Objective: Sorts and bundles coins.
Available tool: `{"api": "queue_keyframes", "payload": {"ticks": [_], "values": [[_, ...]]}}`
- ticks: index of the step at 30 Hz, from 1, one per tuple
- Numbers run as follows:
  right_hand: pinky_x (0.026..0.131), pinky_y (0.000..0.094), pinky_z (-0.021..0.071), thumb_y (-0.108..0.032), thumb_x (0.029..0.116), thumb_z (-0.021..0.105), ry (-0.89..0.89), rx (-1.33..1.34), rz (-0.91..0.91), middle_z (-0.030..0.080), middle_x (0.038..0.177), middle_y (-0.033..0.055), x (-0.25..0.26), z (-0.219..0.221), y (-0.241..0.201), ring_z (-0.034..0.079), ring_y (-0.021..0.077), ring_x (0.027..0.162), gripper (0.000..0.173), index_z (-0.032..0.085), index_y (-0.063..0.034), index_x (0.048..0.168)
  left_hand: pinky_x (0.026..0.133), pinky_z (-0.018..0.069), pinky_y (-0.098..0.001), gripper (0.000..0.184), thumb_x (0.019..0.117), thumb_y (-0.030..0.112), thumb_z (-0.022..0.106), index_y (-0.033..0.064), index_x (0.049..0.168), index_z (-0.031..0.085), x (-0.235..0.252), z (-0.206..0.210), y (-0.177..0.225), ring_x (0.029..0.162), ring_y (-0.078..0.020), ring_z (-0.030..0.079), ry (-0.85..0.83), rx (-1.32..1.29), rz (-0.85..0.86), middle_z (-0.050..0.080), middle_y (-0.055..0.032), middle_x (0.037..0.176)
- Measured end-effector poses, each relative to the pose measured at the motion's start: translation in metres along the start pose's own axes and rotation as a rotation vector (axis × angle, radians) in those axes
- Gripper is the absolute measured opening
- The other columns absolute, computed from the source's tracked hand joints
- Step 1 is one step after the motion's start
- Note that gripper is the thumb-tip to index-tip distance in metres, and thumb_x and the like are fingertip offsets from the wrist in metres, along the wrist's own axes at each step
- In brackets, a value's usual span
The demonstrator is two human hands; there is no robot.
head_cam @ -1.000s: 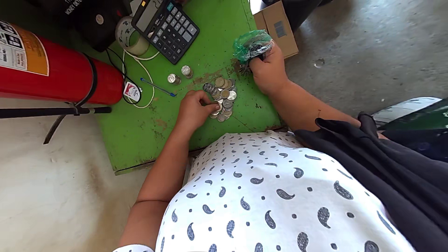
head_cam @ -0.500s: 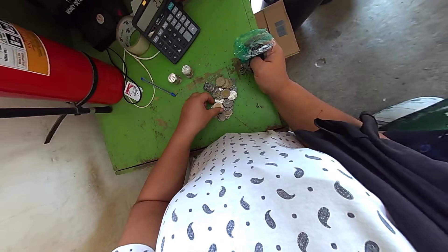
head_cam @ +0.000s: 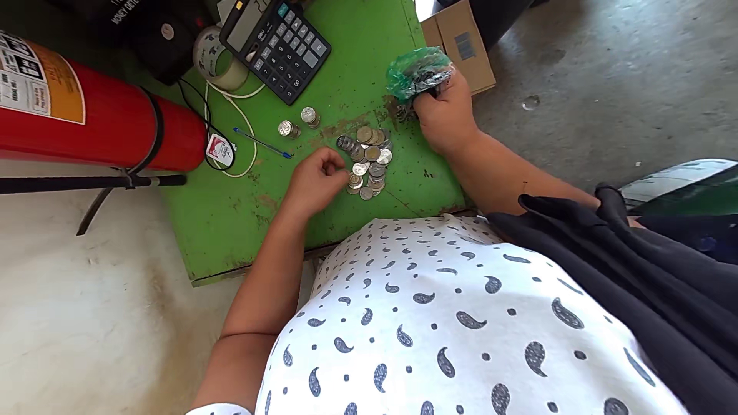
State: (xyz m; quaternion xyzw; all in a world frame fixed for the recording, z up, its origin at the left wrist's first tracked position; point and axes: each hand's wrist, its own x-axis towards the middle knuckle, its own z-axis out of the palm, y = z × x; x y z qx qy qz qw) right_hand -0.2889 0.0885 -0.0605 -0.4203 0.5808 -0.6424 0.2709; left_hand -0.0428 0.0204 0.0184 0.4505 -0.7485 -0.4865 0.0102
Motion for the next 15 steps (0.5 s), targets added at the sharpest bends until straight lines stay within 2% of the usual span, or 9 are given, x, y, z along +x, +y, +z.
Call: {"api": "queue_keyframes", "payload": {"ticks": [1, 3, 6, 9, 11, 12, 13, 15], "values": [[0.098, 0.0300, 0.0560, 0.003, 0.0924, 0.053, 0.002, 0.004, 0.005, 0.069, 0.118, 0.0094, 0.000, 0.000, 0.000, 0.066, 0.0105, 0.112, 0.032, 0.062, 0.0020, 0.123, 0.063, 0.0501, -0.0353, 0.022, 0.0910, 0.025, 0.077, 0.0082, 0.103, 0.071, 0.000, 0.005, 0.001, 0.069, -0.0151, 0.056, 0.016, 0.148, 0.016, 0.060, -0.0044, 0.081], [0.098, 0.0296, 0.0555, 0.004, 0.0925, 0.053, 0.001, 0.002, 0.009, 0.068, 0.119, 0.0093, 0.000, 0.000, -0.001, 0.065, 0.0102, 0.114, 0.032, 0.062, 0.0022, 0.124, 0.075, 0.0547, -0.0441, 0.036, 0.0882, 0.037, 0.082, 0.0070, 0.105, 0.072, -0.001, 0.015, 0.003, 0.080, -0.0221, 0.062, 0.018, 0.373, 0.037, 0.065, -0.0094, 0.091], [0.098, 0.0302, 0.0559, 0.004, 0.0920, 0.053, 0.004, 0.003, 0.005, 0.069, 0.118, 0.0098, 0.000, 0.000, 0.000, 0.066, 0.0108, 0.112, 0.032, 0.062, 0.0026, 0.123, 0.075, 0.0542, -0.0435, 0.034, 0.0879, 0.035, 0.083, 0.0066, 0.102, 0.070, 0.001, 0.018, 0.006, 0.081, -0.0224, 0.062, 0.000, 0.419, 0.009, 0.064, -0.0095, 0.092], [0.097, 0.0301, 0.0563, 0.004, 0.0921, 0.053, 0.002, 0.009, 0.017, 0.069, 0.118, 0.0097, 0.000, 0.000, 0.000, 0.066, 0.0107, 0.112, 0.032, 0.062, 0.0021, 0.122, 0.068, 0.0505, -0.0391, 0.027, 0.0917, 0.029, 0.080, 0.0069, 0.091, 0.063, 0.005, 0.010, 0.005, 0.073, -0.0187, 0.057, -0.003, 0.289, -0.006, 0.059, -0.0064, 0.081], [0.096, 0.0304, 0.0567, 0.003, 0.0925, 0.053, 0.003, 0.011, 0.013, 0.069, 0.117, 0.0091, 0.000, 0.000, 0.002, 0.067, 0.0107, 0.110, 0.031, 0.062, 0.0017, 0.123, 0.057, 0.0425, -0.0313, 0.022, 0.0937, 0.017, 0.073, 0.0082, 0.083, 0.055, 0.005, 0.002, -0.003, 0.062, -0.0132, 0.050, -0.012, 0.063, -0.003, 0.055, -0.0031, 0.076], [0.096, 0.0302, 0.0567, 0.002, 0.0926, 0.053, 0.002, 0.005, 0.012, 0.069, 0.116, 0.0088, 0.000, 0.000, 0.002, 0.067, 0.0105, 0.110, 0.032, 0.062, 0.0015, 0.123, 0.051, 0.0395, -0.0256, 0.020, 0.0922, 0.009, 0.067, 0.0094, 0.080, 0.052, 0.004, -0.001, -0.006, 0.058, -0.0092, 0.049, -0.009, -0.086, -0.009, 0.059, -0.0018, 0.078], [0.097, 0.0299, 0.0564, 0.002, 0.0927, 0.053, 0.001, -0.001, 0.012, 0.069, 0.117, 0.0087, 0.000, -0.001, 0.002, 0.067, 0.0103, 0.111, 0.032, 0.062, 0.0014, 0.123, 0.048, 0.0416, -0.0214, 0.016, 0.0906, 0.002, 0.061, 0.0098, 0.081, 0.051, 0.002, -0.004, -0.007, 0.059, -0.0066, 0.055, -0.011, -0.224, -0.021, 0.069, -0.0027, 0.089], [0.097, 0.0299, 0.0562, 0.002, 0.0925, 0.054, 0.002, -0.002, 0.010, 0.069, 0.118, 0.0093, 0.000, -0.001, 0.002, 0.066, 0.0106, 0.112, 0.032, 0.062, 0.0017, 0.123, 0.055, 0.0514, -0.0222, 0.014, 0.0877, -0.004, 0.051, 0.0092, 0.089, 0.048, -0.003, -0.009, -0.004, 0.072, -0.0097, 0.068, -0.024, -0.399, -0.062, 0.074, -0.0064, 0.103]]}}
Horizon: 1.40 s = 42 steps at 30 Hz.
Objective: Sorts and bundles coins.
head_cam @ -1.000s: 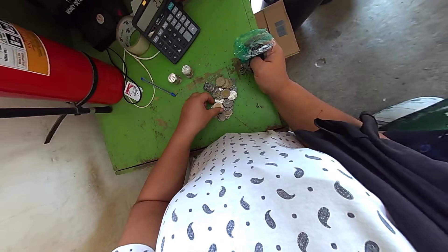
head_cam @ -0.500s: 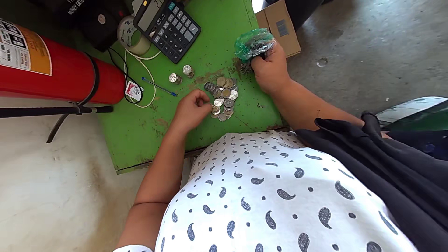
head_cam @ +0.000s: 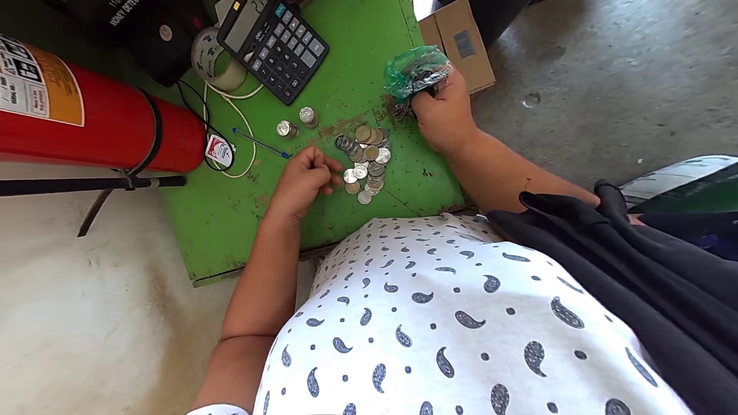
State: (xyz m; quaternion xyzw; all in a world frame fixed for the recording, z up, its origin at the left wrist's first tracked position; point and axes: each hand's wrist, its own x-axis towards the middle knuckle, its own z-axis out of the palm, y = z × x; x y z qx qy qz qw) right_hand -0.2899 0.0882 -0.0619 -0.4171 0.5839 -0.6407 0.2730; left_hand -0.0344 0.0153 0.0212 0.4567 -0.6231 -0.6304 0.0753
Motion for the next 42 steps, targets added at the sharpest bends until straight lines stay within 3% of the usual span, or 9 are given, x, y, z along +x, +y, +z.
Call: {"api": "queue_keyframes", "payload": {"ticks": [5, 11, 15, 18, 23, 28, 36, 38, 42], "values": [[0.097, 0.0308, 0.0565, 0.003, 0.0925, 0.053, -0.004, 0.016, -0.023, 0.069, 0.117, 0.0099, 0.000, 0.000, 0.001, 0.066, 0.0115, 0.111, 0.031, 0.062, 0.0024, 0.122, 0.056, 0.0483, -0.0237, 0.023, 0.0878, 0.008, 0.073, 0.0072, 0.110, 0.066, 0.000, 0.004, -0.006, 0.065, -0.0090, 0.054, 0.010, 0.222, 0.074, 0.056, -0.0020, 0.084], [0.097, 0.0307, 0.0564, 0.004, 0.0924, 0.053, 0.003, 0.030, -0.019, 0.068, 0.118, 0.0106, -0.001, 0.001, -0.001, 0.066, 0.0119, 0.112, 0.032, 0.061, 0.0032, 0.123, 0.075, 0.0528, -0.0353, 0.031, 0.0853, 0.026, 0.086, 0.0087, 0.107, 0.073, 0.004, 0.025, -0.008, 0.083, -0.0189, 0.059, 0.090, 0.756, 0.138, 0.061, -0.0095, 0.099], [0.099, 0.0309, 0.0560, 0.004, 0.0920, 0.053, 0.002, 0.023, -0.020, 0.069, 0.119, 0.0099, 0.000, 0.001, 0.000, 0.066, 0.0114, 0.113, 0.032, 0.062, 0.0026, 0.123, 0.075, 0.0531, -0.0337, 0.017, 0.0911, 0.014, 0.075, 0.0069, 0.087, 0.061, 0.008, 0.012, -0.009, 0.089, -0.0138, 0.064, 0.055, 0.504, 0.130, 0.068, -0.0059, 0.109], [0.099, 0.0306, 0.0557, 0.003, 0.0925, 0.053, 0.003, 0.017, -0.017, 0.069, 0.119, 0.0094, -0.001, 0.000, -0.001, 0.066, 0.0111, 0.114, 0.032, 0.062, 0.0022, 0.124, 0.049, 0.0432, -0.0220, 0.015, 0.0872, -0.004, 0.057, 0.0090, 0.089, 0.049, 0.000, 0.006, -0.007, 0.064, -0.0076, 0.061, -0.003, 0.177, 0.090, 0.076, -0.0045, 0.104], [0.099, 0.0313, 0.0553, 0.003, 0.0924, 0.053, 0.002, 0.021, -0.030, 0.068, 0.120, 0.0111, 0.000, 0.001, 0.000, 0.065, 0.0124, 0.114, 0.031, 0.062, 0.0030, 0.122, 0.059, 0.0463, -0.0240, 0.035, 0.0860, 0.011, 0.073, 0.0059, 0.119, 0.064, -0.010, 0.006, -0.014, 0.069, -0.0091, 0.054, -0.041, 0.355, 0.164, 0.059, -0.0022, 0.087], [0.100, 0.0308, 0.0554, 0.005, 0.0915, 0.053, 0.002, 0.037, -0.024, 0.069, 0.119, 0.0100, -0.001, 0.001, -0.002, 0.066, 0.0116, 0.114, 0.033, 0.061, 0.0030, 0.123, 0.078, 0.0555, -0.0372, 0.030, 0.0888, 0.024, 0.082, 0.0084, 0.114, 0.074, -0.012, 0.030, -0.018, 0.086, -0.0210, 0.062, 0.068, 0.791, 0.167, 0.064, -0.0111, 0.101], [0.098, 0.0303, 0.0558, 0.003, 0.0919, 0.053, 0.013, 0.020, -0.013, 0.069, 0.118, 0.0094, -0.001, 0.000, -0.001, 0.066, 0.0107, 0.113, 0.031, 0.063, 0.0022, 0.122, 0.063, 0.0489, -0.0305, 0.007, 0.0887, 0.003, 0.060, 0.0084, 0.087, 0.056, -0.005, 0.024, -0.007, 0.078, -0.0089, 0.065, -0.049, 0.433, 0.090, 0.076, -0.0017, 0.105], [0.098, 0.0302, 0.0557, 0.002, 0.0918, 0.053, 0.014, 0.022, -0.014, 0.069, 0.118, 0.0091, -0.001, 0.000, 0.000, 0.066, 0.0107, 0.112, 0.032, 0.062, 0.0018, 0.122, 0.048, 0.0420, -0.0214, 0.018, 0.0862, -0.006, 0.054, 0.0074, 0.098, 0.051, -0.005, 0.027, -0.003, 0.061, -0.0073, 0.059, -0.081, 0.146, 0.060, 0.073, -0.0050, 0.099], [0.097, 0.0296, 0.0561, 0.003, 0.0919, 0.053, 0.016, 0.025, -0.011, 0.069, 0.117, 0.0085, -0.001, 0.001, 0.001, 0.066, 0.0101, 0.111, 0.032, 0.062, 0.0014, 0.123, 0.054, 0.0440, -0.0223, 0.031, 0.0851, 0.004, 0.059, 0.0058, 0.116, 0.063, 0.003, 0.036, -0.002, 0.064, -0.0076, 0.052, -0.072, 0.127, 0.138, 0.057, -0.0004, 0.083]]}}
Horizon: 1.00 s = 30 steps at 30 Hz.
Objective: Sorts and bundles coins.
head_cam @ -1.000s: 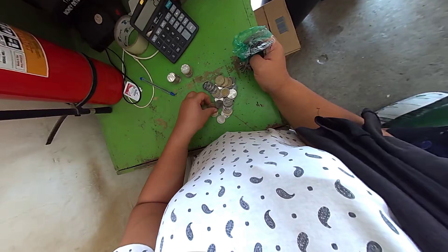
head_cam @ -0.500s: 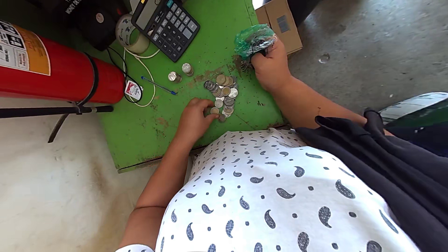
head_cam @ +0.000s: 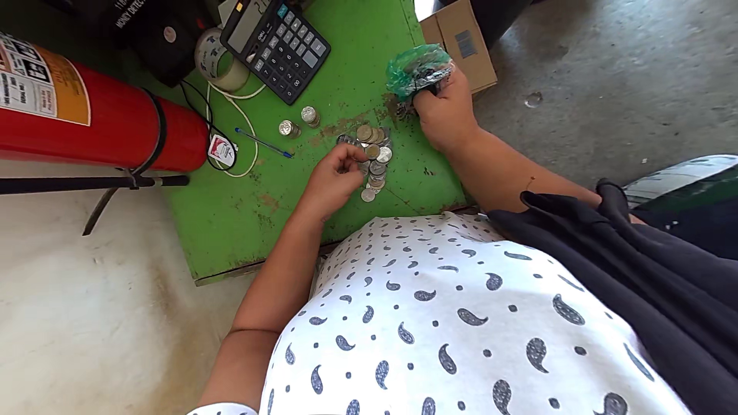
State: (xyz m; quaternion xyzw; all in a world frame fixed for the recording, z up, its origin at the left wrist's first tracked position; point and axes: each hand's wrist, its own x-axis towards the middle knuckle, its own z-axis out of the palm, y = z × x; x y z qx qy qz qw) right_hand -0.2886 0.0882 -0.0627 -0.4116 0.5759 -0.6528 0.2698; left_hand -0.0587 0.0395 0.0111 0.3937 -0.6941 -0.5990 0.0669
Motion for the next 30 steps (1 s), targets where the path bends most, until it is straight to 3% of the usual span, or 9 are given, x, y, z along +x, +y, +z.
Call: {"api": "queue_keyframes", "payload": {"ticks": [2, 5, 9, 13, 18, 21, 23, 25, 30], "values": [[0.098, 0.0306, 0.0558, 0.003, 0.0924, 0.053, -0.008, -0.004, -0.003, 0.069, 0.118, 0.0091, 0.000, -0.001, 0.000, 0.066, 0.0106, 0.112, 0.032, 0.062, 0.0019, 0.123, 0.064, 0.0481, -0.0296, 0.021, 0.0913, 0.022, 0.072, 0.0091, 0.108, 0.072, 0.003, 0.008, 0.004, 0.070, -0.0114, 0.055, 0.051, 0.293, 0.022, 0.060, -0.0014, 0.082], [0.099, 0.0322, 0.0559, 0.003, 0.0926, 0.054, -0.012, -0.012, 0.005, 0.069, 0.119, 0.0101, 0.000, -0.001, -0.001, 0.066, 0.0120, 0.114, 0.033, 0.061, 0.0022, 0.124, 0.078, 0.0573, -0.0418, 0.036, 0.0924, 0.040, 0.076, 0.0069, 0.107, 0.075, 0.003, 0.024, 0.009, 0.085, -0.0225, 0.066, 0.120, 0.718, 0.071, 0.068, -0.0110, 0.098], [0.098, 0.0309, 0.0559, 0.001, 0.0930, 0.054, -0.004, -0.019, 0.029, 0.069, 0.118, 0.0092, 0.000, -0.001, -0.003, 0.066, 0.0108, 0.113, 0.032, 0.062, 0.0014, 0.124, 0.074, 0.0584, -0.0415, 0.028, 0.0949, 0.031, 0.069, 0.0052, 0.105, 0.076, 0.002, 0.033, 0.003, 0.082, -0.0249, 0.068, 0.144, 0.918, 0.199, 0.068, -0.0123, 0.092], [0.098, 0.0290, 0.0554, 0.002, 0.0924, 0.053, -0.002, -0.021, 0.037, 0.068, 0.119, 0.0092, -0.001, 0.000, -0.005, 0.065, 0.0099, 0.114, 0.033, 0.061, 0.0014, 0.124, 0.067, 0.0581, -0.0365, 0.019, 0.0943, 0.019, 0.065, 0.0072, 0.100, 0.079, -0.006, 0.028, -0.002, 0.075, -0.0211, 0.068, 0.193, 0.926, 0.339, 0.068, -0.0093, 0.083], [0.100, 0.0285, 0.0545, 0.001, 0.0926, 0.054, -0.005, -0.006, 0.051, 0.068, 0.120, 0.0094, 0.000, -0.001, -0.005, 0.065, 0.0094, 0.115, 0.033, 0.061, 0.0020, 0.125, 0.068, 0.0502, -0.0230, 0.016, 0.0969, 0.014, 0.063, 0.0094, 0.101, 0.078, -0.010, 0.001, 0.003, 0.075, -0.0049, 0.059, 0.086, 0.403, 0.112, 0.068, 0.0000, 0.087], [0.100, 0.0285, 0.0547, 0.003, 0.0922, 0.054, -0.006, 0.016, 0.037, 0.068, 0.120, 0.0094, 0.000, -0.001, -0.004, 0.065, 0.0096, 0.114, 0.032, 0.061, 0.0021, 0.124, 0.050, 0.0415, -0.0163, 0.020, 0.1021, 0.011, 0.049, 0.0084, 0.097, 0.068, -0.009, -0.016, -0.004, 0.058, -0.0019, 0.051, 0.000, -0.166, -0.064, 0.062, 0.0024, 0.079], [0.100, 0.0285, 0.0547, 0.003, 0.0924, 0.054, -0.005, 0.024, 0.031, 0.067, 0.120, 0.0098, 0.001, -0.001, -0.004, 0.065, 0.0099, 0.114, 0.032, 0.061, 0.0022, 0.124, 0.050, 0.0450, -0.0162, 0.027, 0.1015, 0.018, 0.037, 0.0154, 0.090, 0.061, -0.009, -0.025, -0.010, 0.062, -0.0032, 0.057, -0.041, -0.476, -0.114, 0.066, 0.0012, 0.089], [0.100, 0.0276, 0.0543, 0.002, 0.0925, 0.054, -0.005, 0.017, 0.033, 0.067, 0.121, 0.0099, 0.000, -0.001, -0.004, 0.064, 0.0095, 0.115, 0.032, 0.062, 0.0022, 0.123, 0.052, 0.0485, -0.0166, 0.034, 0.1014, 0.023, 0.034, 0.0175, 0.084, 0.062, -0.009, -0.032, -0.016, 0.067, -0.0055, 0.064, -0.035, -0.692, -0.104, 0.071, -0.0016, 0.094], [0.100, 0.0270, 0.0540, 0.003, 0.0921, 0.054, -0.004, 0.017, 0.042, 0.067, 0.121, 0.0094, 0.001, -0.001, -0.004, 0.064, 0.0087, 0.115, 0.033, 0.062, 0.0019, 0.124, 0.060, 0.0590, -0.0199, 0.023, 0.0962, 0.004, 0.040, 0.0095, 0.088, 0.061, -0.006, -0.046, -0.018, 0.077, -0.0127, 0.074, 0.025, -0.894, -0.132, 0.074, -0.0117, 0.097]]}}
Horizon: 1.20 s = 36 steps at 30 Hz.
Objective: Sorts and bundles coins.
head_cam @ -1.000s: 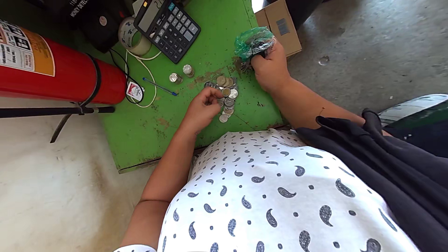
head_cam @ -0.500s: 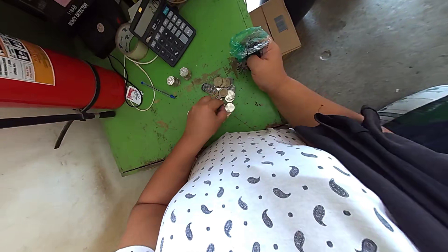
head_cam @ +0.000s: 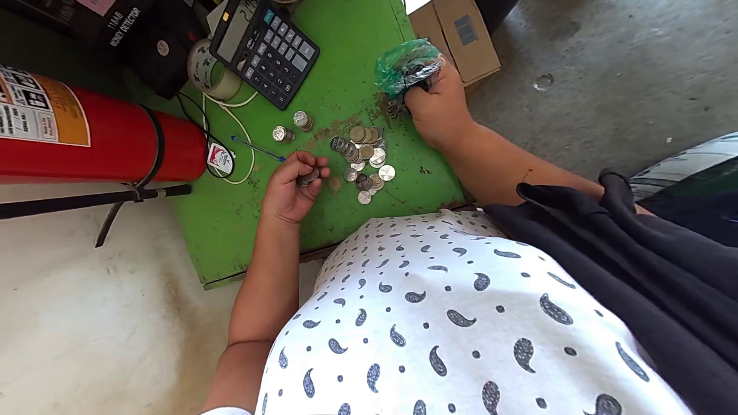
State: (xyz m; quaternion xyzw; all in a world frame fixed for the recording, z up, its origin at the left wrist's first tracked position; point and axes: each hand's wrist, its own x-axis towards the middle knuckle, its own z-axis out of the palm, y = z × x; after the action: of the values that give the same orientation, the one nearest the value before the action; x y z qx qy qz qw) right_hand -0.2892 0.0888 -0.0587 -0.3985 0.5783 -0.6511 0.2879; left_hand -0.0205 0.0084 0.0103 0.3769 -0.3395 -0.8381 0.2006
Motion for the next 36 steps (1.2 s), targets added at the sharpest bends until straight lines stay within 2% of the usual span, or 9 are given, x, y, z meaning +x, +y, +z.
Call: {"api": "queue_keyframes", "payload": {"ticks": [2, 4, 6, 8, 11, 20, 30, 34, 36], "values": [[0.100, 0.0273, 0.0541, 0.003, 0.0920, 0.054, 0.001, 0.009, 0.000, 0.067, 0.121, 0.0092, 0.000, 0.000, 0.001, 0.064, 0.0090, 0.115, 0.033, 0.061, 0.0020, 0.124, 0.065, 0.0620, -0.0236, 0.021, 0.0966, 0.003, 0.043, 0.0084, 0.090, 0.062, 0.001, 0.000, 0.005, 0.080, -0.0156, 0.075, 0.020, 0.015, -0.003, 0.074, -0.0126, 0.097], [0.100, 0.0288, 0.0545, 0.003, 0.0919, 0.054, 0.005, 0.030, -0.005, 0.067, 0.121, 0.0097, 0.001, 0.001, 0.001, 0.065, 0.0101, 0.115, 0.033, 0.061, 0.0023, 0.125, 0.073, 0.0629, -0.0260, 0.018, 0.0983, 0.003, 0.046, 0.0080, 0.098, 0.063, 0.003, 0.002, 0.013, 0.086, -0.0149, 0.074, 0.073, 0.251, 0.020, 0.073, -0.0091, 0.100], [0.100, 0.0292, 0.0549, 0.004, 0.0914, 0.054, 0.009, 0.039, -0.016, 0.068, 0.120, 0.0099, 0.001, 0.001, 0.002, 0.065, 0.0105, 0.115, 0.034, 0.061, 0.0027, 0.124, 0.083, 0.0606, -0.0292, 0.014, 0.0980, 0.000, 0.057, 0.0047, 0.109, 0.064, 0.005, 0.010, 0.020, 0.094, -0.0138, 0.070, 0.179, 0.802, 0.053, 0.068, -0.0070, 0.107], [0.099, 0.0293, 0.0552, 0.004, 0.0915, 0.054, 0.006, 0.041, -0.018, 0.067, 0.120, 0.0099, 0.001, 0.000, 0.002, 0.065, 0.0104, 0.114, 0.034, 0.061, 0.0028, 0.125, 0.093, 0.0542, -0.0412, 0.023, 0.0968, 0.006, 0.063, 0.0054, 0.119, 0.069, 0.009, 0.017, 0.025, 0.106, -0.0207, 0.065, 0.243, 1.413, 0.061, 0.067, -0.0112, 0.117], [0.099, 0.0288, 0.0550, 0.004, 0.0915, 0.054, 0.008, 0.043, -0.011, 0.067, 0.121, 0.0097, 0.001, 0.001, 0.002, 0.065, 0.0100, 0.114, 0.034, 0.061, 0.0026, 0.125, 0.097, 0.0532, -0.0539, 0.025, 0.0961, 0.007, 0.066, 0.0041, 0.121, 0.069, 0.015, 0.025, 0.029, 0.110, -0.0323, 0.067, 0.268, 1.813, 0.073, 0.069, -0.0174, 0.118], [0.100, 0.0284, 0.0549, 0.005, 0.0916, 0.054, 0.019, 0.053, -0.017, 0.068, 0.120, 0.0093, 0.000, 0.001, 0.001, 0.065, 0.0098, 0.114, 0.033, 0.060, 0.0029, 0.124, 0.093, 0.0552, -0.0539, 0.028, 0.0987, 0.022, 0.070, -0.0005, 0.114, 0.071, 0.030, 0.027, 0.026, 0.106, -0.0366, 0.068, 0.310, 1.974, 0.159, 0.067, -0.0219, 0.115], [0.098, 0.0285, 0.0556, 0.004, 0.0919, 0.054, 0.022, 0.029, 0.007, 0.069, 0.119, 0.0086, 0.001, 0.000, 0.001, 0.066, 0.0095, 0.114, 0.034, 0.060, 0.0020, 0.125, 0.085, 0.0588, -0.0529, 0.041, 0.0986, 0.033, 0.070, 0.0009, 0.124, 0.068, 0.011, 0.026, 0.016, 0.103, -0.0364, 0.070, 0.372, 1.994, 0.404, 0.066, -0.0206, 0.122], [0.099, 0.0298, 0.0557, 0.004, 0.0917, 0.054, 0.011, 0.023, 0.017, 0.068, 0.121, 0.0092, 0.001, 0.000, 0.001, 0.065, 0.0103, 0.114, 0.035, 0.060, 0.0020, 0.126, 0.092, 0.0578, -0.0442, 0.026, 0.1005, 0.015, 0.065, 0.0034, 0.123, 0.071, 0.012, 0.034, 0.008, 0.103, -0.0290, 0.070, 0.137, 1.839, 0.592, 0.071, -0.0157, 0.118], [0.099, 0.0304, 0.0554, 0.003, 0.0922, 0.054, 0.005, 0.016, 0.012, 0.068, 0.121, 0.0099, 0.001, 0.000, 0.002, 0.065, 0.0111, 0.115, 0.034, 0.060, 0.0023, 0.126, 0.108, 0.0505, -0.0463, 0.033, 0.1008, 0.004, 0.059, 0.0047, 0.133, 0.066, 0.020, 0.039, 0.003, 0.125, -0.0311, 0.063, -0.010, 1.806, 0.528, 0.067, -0.0147, 0.133]]}}
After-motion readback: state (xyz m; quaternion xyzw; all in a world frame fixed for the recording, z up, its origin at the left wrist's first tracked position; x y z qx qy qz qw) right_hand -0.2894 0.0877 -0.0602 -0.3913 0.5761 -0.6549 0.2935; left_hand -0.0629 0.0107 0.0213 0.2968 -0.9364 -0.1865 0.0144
